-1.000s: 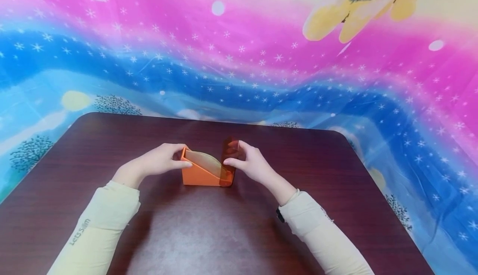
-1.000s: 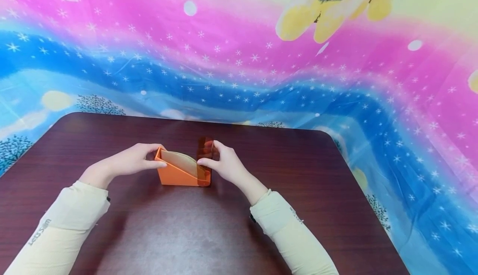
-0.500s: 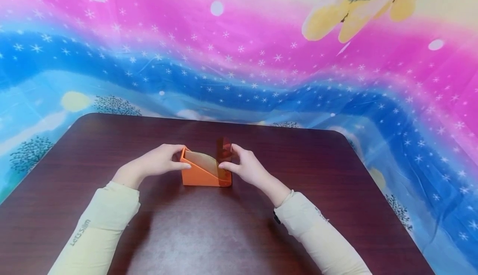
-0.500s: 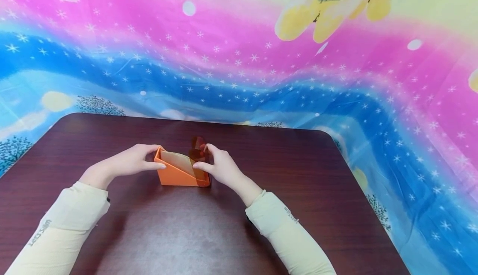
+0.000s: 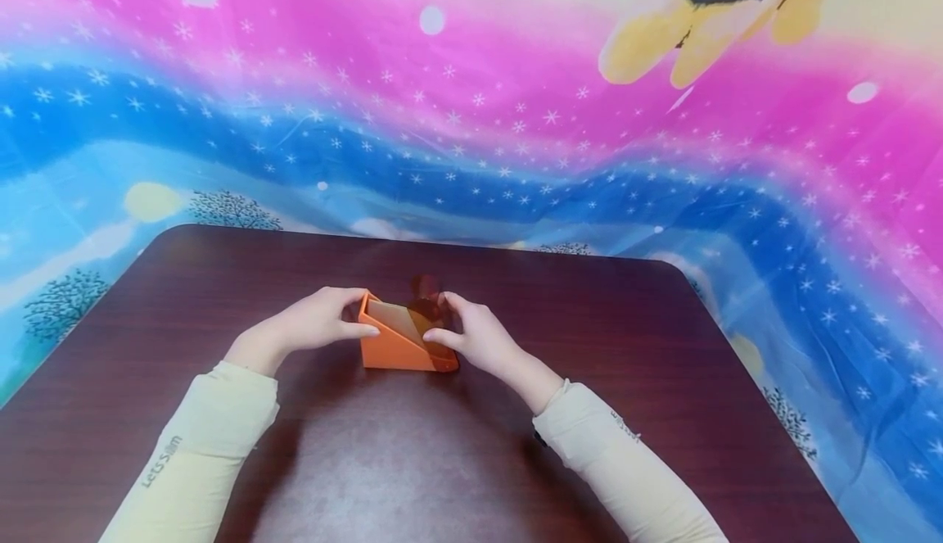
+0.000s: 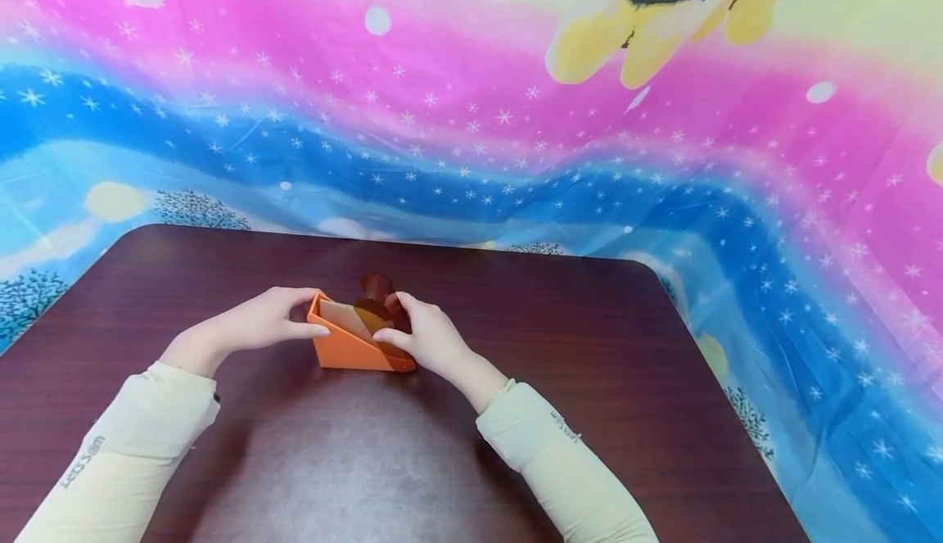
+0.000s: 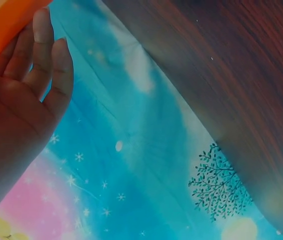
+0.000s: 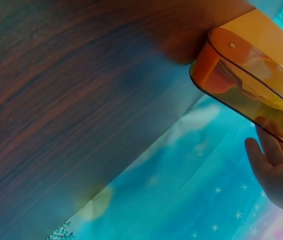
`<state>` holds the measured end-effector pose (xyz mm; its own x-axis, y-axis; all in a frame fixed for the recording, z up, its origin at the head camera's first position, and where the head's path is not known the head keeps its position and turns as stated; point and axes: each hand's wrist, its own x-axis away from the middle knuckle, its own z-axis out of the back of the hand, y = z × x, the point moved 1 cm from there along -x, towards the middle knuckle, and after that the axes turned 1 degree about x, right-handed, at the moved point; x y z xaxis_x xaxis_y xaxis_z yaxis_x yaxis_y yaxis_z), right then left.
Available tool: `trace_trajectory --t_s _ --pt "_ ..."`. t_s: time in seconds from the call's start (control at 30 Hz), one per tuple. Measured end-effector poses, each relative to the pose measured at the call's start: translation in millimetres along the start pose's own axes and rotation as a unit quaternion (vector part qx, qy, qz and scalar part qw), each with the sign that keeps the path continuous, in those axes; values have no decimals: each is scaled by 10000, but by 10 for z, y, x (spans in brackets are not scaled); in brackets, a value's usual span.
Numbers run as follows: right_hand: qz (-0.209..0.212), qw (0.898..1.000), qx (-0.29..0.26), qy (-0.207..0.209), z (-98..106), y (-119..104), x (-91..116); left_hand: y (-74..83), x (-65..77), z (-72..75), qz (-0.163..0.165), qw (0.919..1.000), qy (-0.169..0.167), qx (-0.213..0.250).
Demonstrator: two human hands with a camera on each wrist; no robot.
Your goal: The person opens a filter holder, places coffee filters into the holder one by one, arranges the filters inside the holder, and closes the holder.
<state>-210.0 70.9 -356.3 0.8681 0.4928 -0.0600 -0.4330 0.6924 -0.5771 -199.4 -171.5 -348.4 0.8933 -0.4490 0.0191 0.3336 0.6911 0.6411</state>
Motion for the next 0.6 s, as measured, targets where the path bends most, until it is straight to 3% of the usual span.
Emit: trace_trajectory --t_s 0.33,0.6 --pt "-158 9998 68 -111 -16 -5 20 14 -5 -47 63 10000 -28 -21" --pt "56 9999 89 65 -61 11 3 14 -53 -104 38 9999 63 110"
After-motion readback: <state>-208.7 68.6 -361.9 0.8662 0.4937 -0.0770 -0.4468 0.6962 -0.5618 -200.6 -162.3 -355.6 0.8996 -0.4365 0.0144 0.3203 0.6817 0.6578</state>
